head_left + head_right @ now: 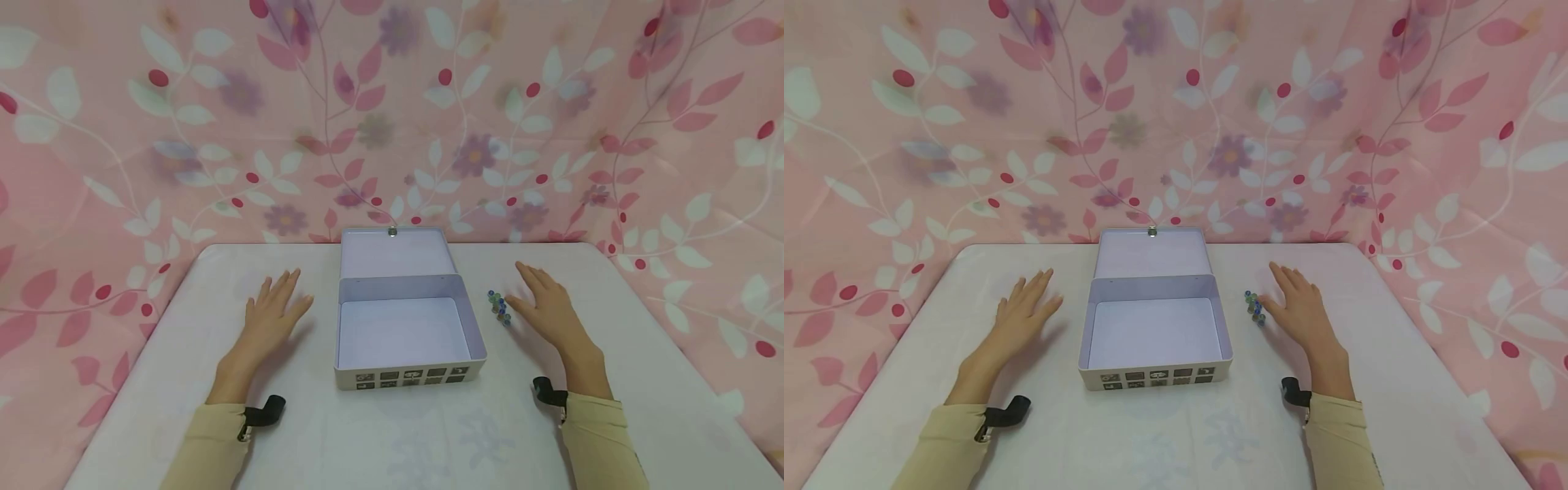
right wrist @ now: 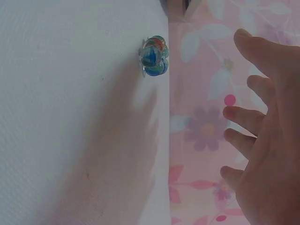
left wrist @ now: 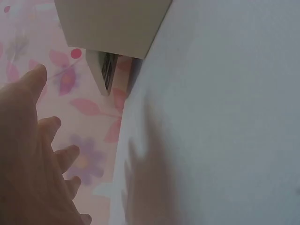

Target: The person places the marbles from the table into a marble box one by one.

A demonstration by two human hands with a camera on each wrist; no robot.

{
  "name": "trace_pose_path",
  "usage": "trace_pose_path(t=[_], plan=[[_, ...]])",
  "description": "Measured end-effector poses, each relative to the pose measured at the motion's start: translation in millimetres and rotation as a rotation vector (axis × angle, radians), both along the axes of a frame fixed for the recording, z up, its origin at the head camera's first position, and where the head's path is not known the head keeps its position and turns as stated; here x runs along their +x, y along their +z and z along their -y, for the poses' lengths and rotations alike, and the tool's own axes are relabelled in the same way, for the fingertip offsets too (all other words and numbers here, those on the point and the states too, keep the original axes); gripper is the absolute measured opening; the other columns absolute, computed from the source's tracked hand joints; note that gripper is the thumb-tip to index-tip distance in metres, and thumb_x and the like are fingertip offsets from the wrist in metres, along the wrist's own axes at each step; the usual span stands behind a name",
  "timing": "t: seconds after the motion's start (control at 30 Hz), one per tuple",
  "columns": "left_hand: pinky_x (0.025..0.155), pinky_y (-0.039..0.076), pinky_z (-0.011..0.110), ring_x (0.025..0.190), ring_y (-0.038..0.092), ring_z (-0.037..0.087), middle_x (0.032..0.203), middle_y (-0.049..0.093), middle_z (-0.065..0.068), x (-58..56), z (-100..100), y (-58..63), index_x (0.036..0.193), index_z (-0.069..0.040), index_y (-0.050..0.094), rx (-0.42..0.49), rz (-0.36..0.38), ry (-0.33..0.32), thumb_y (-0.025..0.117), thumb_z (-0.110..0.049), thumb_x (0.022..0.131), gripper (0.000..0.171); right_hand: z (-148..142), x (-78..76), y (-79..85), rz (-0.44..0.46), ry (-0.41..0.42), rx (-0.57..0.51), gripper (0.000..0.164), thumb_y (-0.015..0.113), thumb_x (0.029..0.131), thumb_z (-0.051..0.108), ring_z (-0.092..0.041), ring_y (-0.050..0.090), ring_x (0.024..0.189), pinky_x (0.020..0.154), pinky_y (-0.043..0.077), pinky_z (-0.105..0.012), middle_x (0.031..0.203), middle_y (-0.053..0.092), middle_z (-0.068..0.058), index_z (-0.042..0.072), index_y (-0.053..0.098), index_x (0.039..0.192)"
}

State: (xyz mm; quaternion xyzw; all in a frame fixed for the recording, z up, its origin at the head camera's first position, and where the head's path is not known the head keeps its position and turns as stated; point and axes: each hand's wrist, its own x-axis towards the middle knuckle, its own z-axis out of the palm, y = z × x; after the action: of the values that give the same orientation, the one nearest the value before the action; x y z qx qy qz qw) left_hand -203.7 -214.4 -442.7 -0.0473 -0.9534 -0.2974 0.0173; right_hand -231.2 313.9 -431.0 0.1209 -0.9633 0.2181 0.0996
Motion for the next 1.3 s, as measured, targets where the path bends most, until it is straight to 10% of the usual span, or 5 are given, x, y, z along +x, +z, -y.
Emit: trace_pose_path(t=[0.6,1.3], plan=[[0.118,-0.002,0.069,0.156,0.003,0.035,0.168,0.012,-0.002,3.1,-41,9.2,0.159,-0.042,0.008,0.251,0.051,-0.112,0.042,-0.061,0.1,0.071,13,3.8,2.3,0.246,-0.006,0.078,0.066,0.06,0.096,0.036,-0.048,0.033,0.142,0.114,0.025,-0.068,0.153,0.04,-0.025,0.013,0.038,0.153],[0.124,0.008,0.058,0.157,0.006,0.028,0.169,0.009,0.001,6.8,-65,-2.4,0.161,-0.029,0.01,0.344,0.036,-0.252,0.05,-0.043,0.102,0.073,19,4.1,-2.9,0.155,0.079,0.026,0.026,0.056,0.089,0.005,-0.036,0.061,0.099,0.09,0.049,-0.055,0.106,0.067,-0.02,-0.003,0.065,0.112]])
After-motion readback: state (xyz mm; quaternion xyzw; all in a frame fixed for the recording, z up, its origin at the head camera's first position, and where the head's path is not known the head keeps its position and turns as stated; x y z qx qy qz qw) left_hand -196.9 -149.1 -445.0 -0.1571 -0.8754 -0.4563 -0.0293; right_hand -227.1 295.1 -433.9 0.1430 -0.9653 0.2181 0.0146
